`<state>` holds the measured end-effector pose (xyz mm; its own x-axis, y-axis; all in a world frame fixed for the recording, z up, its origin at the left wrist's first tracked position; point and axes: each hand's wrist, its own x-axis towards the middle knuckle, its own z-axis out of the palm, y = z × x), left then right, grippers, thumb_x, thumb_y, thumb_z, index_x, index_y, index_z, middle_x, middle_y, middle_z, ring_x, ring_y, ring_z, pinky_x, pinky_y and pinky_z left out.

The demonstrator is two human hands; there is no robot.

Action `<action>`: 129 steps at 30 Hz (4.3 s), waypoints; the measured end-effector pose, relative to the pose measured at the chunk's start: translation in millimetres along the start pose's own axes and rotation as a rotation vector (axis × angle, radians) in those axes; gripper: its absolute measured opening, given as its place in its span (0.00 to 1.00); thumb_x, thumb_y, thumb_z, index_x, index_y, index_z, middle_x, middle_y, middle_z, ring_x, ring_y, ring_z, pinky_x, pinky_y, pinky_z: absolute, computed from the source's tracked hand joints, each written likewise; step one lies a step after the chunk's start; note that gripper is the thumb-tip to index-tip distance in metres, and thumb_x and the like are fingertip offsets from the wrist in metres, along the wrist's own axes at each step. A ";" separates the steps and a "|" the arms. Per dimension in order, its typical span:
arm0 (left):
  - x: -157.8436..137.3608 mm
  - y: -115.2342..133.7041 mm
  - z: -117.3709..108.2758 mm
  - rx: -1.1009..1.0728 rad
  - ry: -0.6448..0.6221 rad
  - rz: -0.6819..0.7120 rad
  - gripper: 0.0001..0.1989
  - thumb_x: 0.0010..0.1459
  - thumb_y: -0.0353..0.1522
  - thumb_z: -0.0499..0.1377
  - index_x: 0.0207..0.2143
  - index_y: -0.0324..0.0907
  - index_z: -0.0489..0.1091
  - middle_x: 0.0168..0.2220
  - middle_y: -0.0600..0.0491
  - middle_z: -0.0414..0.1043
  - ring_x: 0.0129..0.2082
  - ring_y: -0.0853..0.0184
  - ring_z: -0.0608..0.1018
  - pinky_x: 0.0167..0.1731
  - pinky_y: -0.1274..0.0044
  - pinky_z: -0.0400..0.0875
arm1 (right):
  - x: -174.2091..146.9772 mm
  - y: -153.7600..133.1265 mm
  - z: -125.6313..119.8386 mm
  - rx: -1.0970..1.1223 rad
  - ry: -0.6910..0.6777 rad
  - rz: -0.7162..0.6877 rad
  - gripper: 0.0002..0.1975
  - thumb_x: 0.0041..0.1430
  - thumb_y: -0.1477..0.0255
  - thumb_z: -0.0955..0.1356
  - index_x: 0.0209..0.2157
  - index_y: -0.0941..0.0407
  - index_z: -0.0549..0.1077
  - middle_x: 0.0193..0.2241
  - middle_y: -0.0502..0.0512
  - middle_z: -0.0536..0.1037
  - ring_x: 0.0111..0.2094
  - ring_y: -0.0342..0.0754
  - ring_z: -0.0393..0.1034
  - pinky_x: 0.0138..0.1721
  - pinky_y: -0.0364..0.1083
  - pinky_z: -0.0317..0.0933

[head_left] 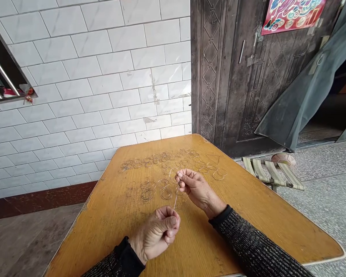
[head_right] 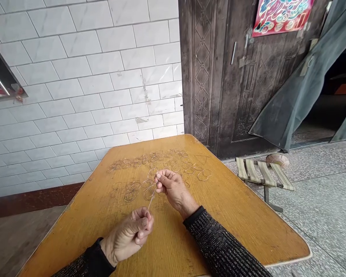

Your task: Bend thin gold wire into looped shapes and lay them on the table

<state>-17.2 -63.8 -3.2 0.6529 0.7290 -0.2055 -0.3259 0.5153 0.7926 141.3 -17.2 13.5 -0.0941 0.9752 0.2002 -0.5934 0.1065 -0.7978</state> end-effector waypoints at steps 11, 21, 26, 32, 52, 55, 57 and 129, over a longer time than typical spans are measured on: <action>2.1 -0.9 -1.3 0.219 0.092 -0.035 0.13 0.39 0.33 0.67 0.21 0.37 0.65 0.17 0.57 0.66 0.11 0.81 0.60 0.11 0.84 0.47 | 1.7 1.5 -5.1 -0.030 0.051 0.098 0.13 0.38 0.67 0.75 0.18 0.61 0.71 0.15 0.46 0.69 0.15 0.33 0.57 0.17 0.34 0.59; 0.4 1.4 -2.3 0.345 0.073 -0.028 0.13 0.42 0.35 0.66 0.21 0.36 0.66 0.16 0.58 0.66 0.09 0.81 0.61 0.08 0.85 0.50 | 3.2 0.8 -8.3 -0.046 0.096 0.100 0.14 0.34 0.67 0.75 0.17 0.60 0.70 0.14 0.47 0.69 0.13 0.33 0.58 0.15 0.34 0.59; -1.5 1.1 0.4 0.416 0.052 -0.018 0.13 0.44 0.36 0.64 0.22 0.36 0.66 0.17 0.57 0.66 0.10 0.81 0.62 0.09 0.85 0.53 | 3.2 -0.4 -10.2 -0.043 0.084 0.111 0.14 0.33 0.67 0.76 0.17 0.61 0.71 0.13 0.46 0.69 0.13 0.33 0.58 0.15 0.34 0.59; -1.2 6.3 -5.0 0.449 0.020 -0.051 0.15 0.43 0.39 0.64 0.22 0.36 0.65 0.18 0.58 0.66 0.11 0.80 0.63 0.10 0.85 0.53 | 3.9 -4.2 -12.5 -0.031 0.113 0.091 0.14 0.33 0.67 0.76 0.17 0.61 0.71 0.14 0.47 0.70 0.14 0.33 0.59 0.15 0.34 0.59; 8.6 18.2 -15.9 0.576 0.035 0.019 0.15 0.49 0.41 0.59 0.25 0.36 0.66 0.20 0.57 0.61 0.15 0.80 0.55 0.16 0.81 0.42 | -4.6 12.9 4.5 -0.157 -0.018 0.171 0.14 0.37 0.66 0.74 0.20 0.61 0.69 0.15 0.46 0.71 0.12 0.33 0.61 0.15 0.34 0.58; 7.5 17.6 -18.0 0.671 0.017 0.049 0.14 0.50 0.39 0.58 0.23 0.37 0.64 0.21 0.57 0.62 0.18 0.78 0.58 0.17 0.81 0.45 | -4.8 11.5 4.4 -0.161 0.009 0.156 0.15 0.36 0.65 0.74 0.19 0.61 0.69 0.14 0.46 0.71 0.12 0.33 0.61 0.15 0.35 0.57; 6.4 17.1 -17.0 0.714 0.017 0.066 0.14 0.50 0.39 0.57 0.22 0.37 0.63 0.21 0.56 0.61 0.19 0.77 0.59 0.18 0.81 0.46 | -4.2 10.3 3.6 -0.161 0.020 0.162 0.15 0.35 0.65 0.74 0.19 0.61 0.69 0.13 0.46 0.70 0.12 0.34 0.61 0.15 0.35 0.57; -65.2 45.4 -54.9 1.178 0.522 0.291 0.13 0.53 0.39 0.52 0.24 0.38 0.63 0.20 0.58 0.59 0.18 0.76 0.59 0.19 0.82 0.54 | -5.1 13.2 -3.6 -0.309 -0.080 0.161 0.17 0.41 0.58 0.71 0.21 0.59 0.71 0.20 0.50 0.73 0.17 0.36 0.62 0.17 0.37 0.57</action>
<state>-112.1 -63.2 14.6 0.2354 0.9693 0.0710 0.5506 -0.1933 0.8121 136.8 -20.0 -0.1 -0.2363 0.9673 0.0917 -0.2972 0.0178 -0.9547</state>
